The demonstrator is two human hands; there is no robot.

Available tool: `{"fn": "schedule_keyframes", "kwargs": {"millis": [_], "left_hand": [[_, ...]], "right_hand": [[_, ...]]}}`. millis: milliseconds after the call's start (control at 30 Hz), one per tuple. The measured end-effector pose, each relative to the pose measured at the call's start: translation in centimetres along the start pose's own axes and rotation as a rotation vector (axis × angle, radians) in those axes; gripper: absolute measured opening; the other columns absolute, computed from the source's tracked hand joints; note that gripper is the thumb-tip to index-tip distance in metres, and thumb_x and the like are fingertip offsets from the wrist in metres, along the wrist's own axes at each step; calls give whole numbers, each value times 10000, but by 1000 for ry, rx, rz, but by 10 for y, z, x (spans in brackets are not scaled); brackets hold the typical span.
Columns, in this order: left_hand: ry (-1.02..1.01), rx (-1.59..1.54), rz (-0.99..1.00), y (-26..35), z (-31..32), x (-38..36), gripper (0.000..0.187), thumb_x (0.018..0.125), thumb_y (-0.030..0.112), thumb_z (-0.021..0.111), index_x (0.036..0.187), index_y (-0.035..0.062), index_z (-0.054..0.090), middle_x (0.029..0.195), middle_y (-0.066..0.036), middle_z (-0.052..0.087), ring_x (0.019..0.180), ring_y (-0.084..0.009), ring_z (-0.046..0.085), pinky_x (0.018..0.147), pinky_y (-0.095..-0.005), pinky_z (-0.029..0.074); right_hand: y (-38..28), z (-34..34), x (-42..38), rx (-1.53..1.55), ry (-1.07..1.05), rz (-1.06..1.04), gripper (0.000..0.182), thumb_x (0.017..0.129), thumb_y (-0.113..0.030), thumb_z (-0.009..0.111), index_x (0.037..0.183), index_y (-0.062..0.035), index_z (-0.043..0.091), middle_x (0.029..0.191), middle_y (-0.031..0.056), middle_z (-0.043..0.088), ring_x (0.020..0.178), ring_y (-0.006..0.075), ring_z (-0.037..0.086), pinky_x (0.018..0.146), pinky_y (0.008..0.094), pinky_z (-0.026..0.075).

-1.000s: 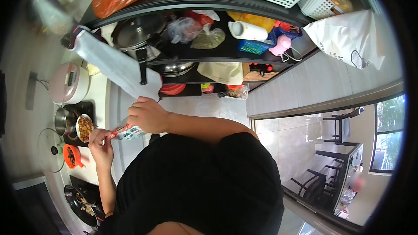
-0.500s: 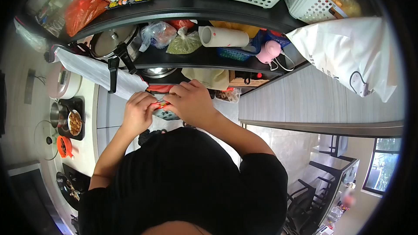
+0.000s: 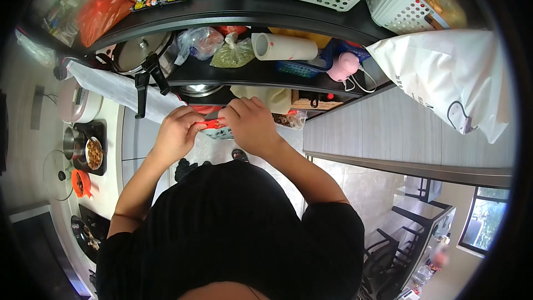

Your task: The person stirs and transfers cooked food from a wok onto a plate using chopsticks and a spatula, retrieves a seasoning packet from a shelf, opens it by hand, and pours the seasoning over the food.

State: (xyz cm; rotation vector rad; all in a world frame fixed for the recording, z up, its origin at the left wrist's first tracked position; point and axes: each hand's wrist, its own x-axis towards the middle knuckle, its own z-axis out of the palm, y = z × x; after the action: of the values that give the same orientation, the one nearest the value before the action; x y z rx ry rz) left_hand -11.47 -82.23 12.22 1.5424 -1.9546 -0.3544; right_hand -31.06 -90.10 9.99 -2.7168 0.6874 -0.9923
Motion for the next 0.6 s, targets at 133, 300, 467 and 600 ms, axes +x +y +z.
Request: {"fn": "schedule_keyframes", "kwargs": {"millis": [133,300,467,600], "left_hand": [[41,31,55,4,5,4,118,757,89,710,822,13,648,776,-114,608,737,-327,580,663,-389,485],[-26,-12,-33,2,-9,12,96,784,83,686,850,16,663,764,-129,602,710,-337,581,635,-380,482],[4,-256,-270,-11,2,23,116,840,116,673,815,3,661,732,-83,643,648,-219,612,605,-331,485],[96,-957,-585,-34,17,62,135,920,114,609,904,-8,665,784,-13,667,650,-76,588,603,-235,480]], "right_hand": [[-4,2,10,30,-21,-30,105,731,-130,642,832,-109,623,808,28,596,754,220,590,676,356,445],[13,16,12,35,-25,-16,98,755,-132,644,852,-113,644,833,22,602,805,213,591,696,360,448],[-7,-21,36,402,171,97,155,747,-124,693,895,-115,651,834,16,611,799,202,580,682,320,432],[-47,-126,42,1005,69,-113,235,717,-145,707,937,-161,628,742,28,594,604,181,520,580,309,376]]}}
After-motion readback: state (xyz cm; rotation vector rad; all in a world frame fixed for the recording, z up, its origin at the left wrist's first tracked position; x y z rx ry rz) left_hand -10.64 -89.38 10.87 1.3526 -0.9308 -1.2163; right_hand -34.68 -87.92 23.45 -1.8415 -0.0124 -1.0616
